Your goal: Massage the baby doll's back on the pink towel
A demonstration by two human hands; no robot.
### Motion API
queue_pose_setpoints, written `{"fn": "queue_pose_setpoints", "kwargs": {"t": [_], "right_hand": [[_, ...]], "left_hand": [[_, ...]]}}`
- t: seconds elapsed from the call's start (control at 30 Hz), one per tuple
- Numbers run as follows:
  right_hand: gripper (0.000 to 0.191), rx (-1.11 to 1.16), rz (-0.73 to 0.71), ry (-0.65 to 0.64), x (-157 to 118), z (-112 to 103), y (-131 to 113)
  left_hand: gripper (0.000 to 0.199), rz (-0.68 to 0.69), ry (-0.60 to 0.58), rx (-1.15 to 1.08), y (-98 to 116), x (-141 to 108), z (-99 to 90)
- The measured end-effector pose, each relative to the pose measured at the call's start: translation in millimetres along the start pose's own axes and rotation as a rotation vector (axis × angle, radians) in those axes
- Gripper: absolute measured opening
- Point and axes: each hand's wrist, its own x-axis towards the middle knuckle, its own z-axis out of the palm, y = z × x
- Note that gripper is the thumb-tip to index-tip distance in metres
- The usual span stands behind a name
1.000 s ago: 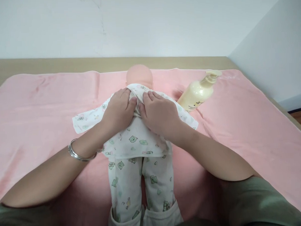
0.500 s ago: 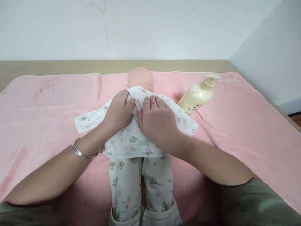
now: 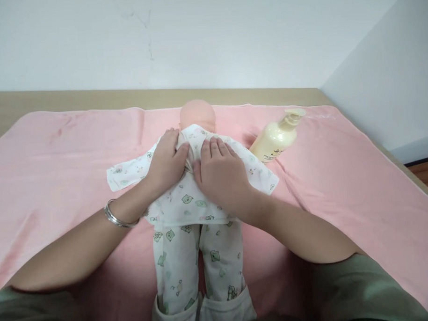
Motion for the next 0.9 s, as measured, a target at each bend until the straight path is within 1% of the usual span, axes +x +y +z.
{"fn": "queue_pose_setpoints", "kwargs": {"t": [0.03,0.1,0.23,0.3,0.37,0.47,0.53,0.6,0.67,0.83,0.9], "right_hand": [[0.064,0.026,-0.001,-0.014,3,0,2],[0.065,0.096,0.015,-0.033,15,2,12],[0.064,0.205,0.037,-0.036,42,11,37],[0.063,0.208,0.033,-0.024,44,13,40],[0.063,0.163,0.031,-0.006,36,12,33],[0.063,0.055,0.009,-0.004,14,6,12],[0.063,0.012,-0.016,-0.017,2,2,1],[0.062,0.029,-0.035,-0.031,-1,1,-2],[0.061,0.102,-0.051,-0.038,6,2,6],[0.063,0.29,-0.011,-0.053,40,9,42],[0.059,0.313,0.0,-0.056,45,9,48]], "left_hand": [[0.054,-0.019,0.011,-0.003,0,1,0.5],[0.052,-0.023,0.029,-0.007,2,-5,3.3],[0.055,0.135,0.032,0.007,10,-31,10.6],[0.055,0.181,0.018,-0.004,11,-35,11.4],[0.052,0.158,0.025,-0.023,9,-30,9.4],[0.046,0.087,0.044,-0.033,4,-12,4.3],[0.043,0.089,0.035,-0.017,1,-3,3.0],[0.042,0.107,0.033,0.005,-2,0,4.7],[0.045,0.108,0.045,0.018,-4,-2,8.3],[0.054,0.094,0.063,0.016,-7,-8,13.9],[0.055,0.087,0.057,0.011,-6,-8,13.4]]}}
